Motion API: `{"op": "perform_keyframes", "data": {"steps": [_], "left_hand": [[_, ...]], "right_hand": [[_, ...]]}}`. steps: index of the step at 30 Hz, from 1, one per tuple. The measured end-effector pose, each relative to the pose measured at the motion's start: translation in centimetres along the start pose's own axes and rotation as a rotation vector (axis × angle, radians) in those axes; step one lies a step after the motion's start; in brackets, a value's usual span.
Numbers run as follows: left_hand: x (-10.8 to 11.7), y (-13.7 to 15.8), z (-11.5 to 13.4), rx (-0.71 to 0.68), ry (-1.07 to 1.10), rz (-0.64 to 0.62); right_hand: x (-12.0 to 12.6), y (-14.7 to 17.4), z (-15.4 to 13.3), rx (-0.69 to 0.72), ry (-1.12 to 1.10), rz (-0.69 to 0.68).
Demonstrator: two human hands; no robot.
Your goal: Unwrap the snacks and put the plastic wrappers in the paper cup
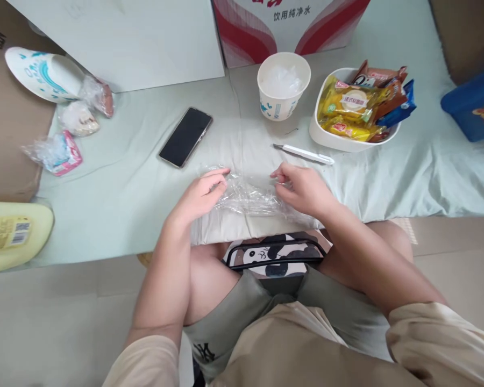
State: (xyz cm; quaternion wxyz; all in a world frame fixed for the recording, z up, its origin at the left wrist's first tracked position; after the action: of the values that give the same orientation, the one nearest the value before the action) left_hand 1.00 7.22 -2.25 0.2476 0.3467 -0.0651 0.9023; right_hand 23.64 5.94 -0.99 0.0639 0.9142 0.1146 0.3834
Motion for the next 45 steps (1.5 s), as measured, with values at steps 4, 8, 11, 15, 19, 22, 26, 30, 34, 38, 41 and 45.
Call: {"op": "perform_keyframes", "data": {"steps": [4, 8, 11, 15, 19, 22, 26, 30, 34, 38, 41, 45], "left_hand": [[0.0, -0.2, 0.1, 0.01, 0.006, -0.01], [-0.1, -0.1, 0.1, 0.012, 0.016, -0.024], [-0.1, 0.0, 0.1, 0.009, 0.02, -0.027], [0.0, 0.0, 0.1, 0.008, 0.018, -0.024], [0.1, -0.2, 0.2, 0.006, 0.023, -0.02], [0.0, -0.2, 0.1, 0.007, 0.026, -0.019], [-0.1, -0.2, 0.0, 0.014, 0.038, -0.023], [-0.1, -0.1, 0.1, 0.029, 0.045, -0.026], [0.1, -0.2, 0.2, 0.046, 0.053, -0.011], [0.1, -0.2, 0.2, 0.067, 0.107, 0.02], [0.4, 0.1, -0.2, 0.112, 0.157, 0.076], [0.8, 0.4, -1.1, 0.22, 0.238, 0.191]], "right_hand": [[0.0, -0.2, 0.4, -0.083, -0.372, -0.188], [0.4, -0.5, 1.2, -0.086, -0.594, -0.237], [0.7, -0.8, 2.7, -0.175, -0.622, -0.175], [1.5, -0.8, 4.0, -0.296, -0.578, -0.059], [2.6, -0.6, 4.1, -0.281, -0.551, 0.015], [3.0, -0.9, 4.5, -0.242, -0.55, 0.087], [3.7, -1.7, 5.3, -0.148, -0.49, 0.274], [5.7, -0.9, 5.0, -0.091, -0.323, 0.547], [6.7, 1.3, 3.7, -0.056, -0.213, 0.56], [4.6, 2.0, 2.5, 0.051, -0.059, 0.253], [3.4, 1.6, 3.1, 0.026, 0.045, 0.159], [3.6, 0.8, 4.1, -0.059, 0.094, 0.219]]}}
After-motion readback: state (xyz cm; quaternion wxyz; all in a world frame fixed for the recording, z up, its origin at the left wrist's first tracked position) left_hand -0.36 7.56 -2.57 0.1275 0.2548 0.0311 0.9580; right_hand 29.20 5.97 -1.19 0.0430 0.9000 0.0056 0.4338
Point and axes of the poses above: each hand's wrist, its own y-axis away from the middle knuckle, its own x-axis out of the back of the hand, z = x × y, the point moved 8 cm from there along -y, towards the middle knuckle, and after that the axes turned 13 degrees about -x, right-handed, at the moved point
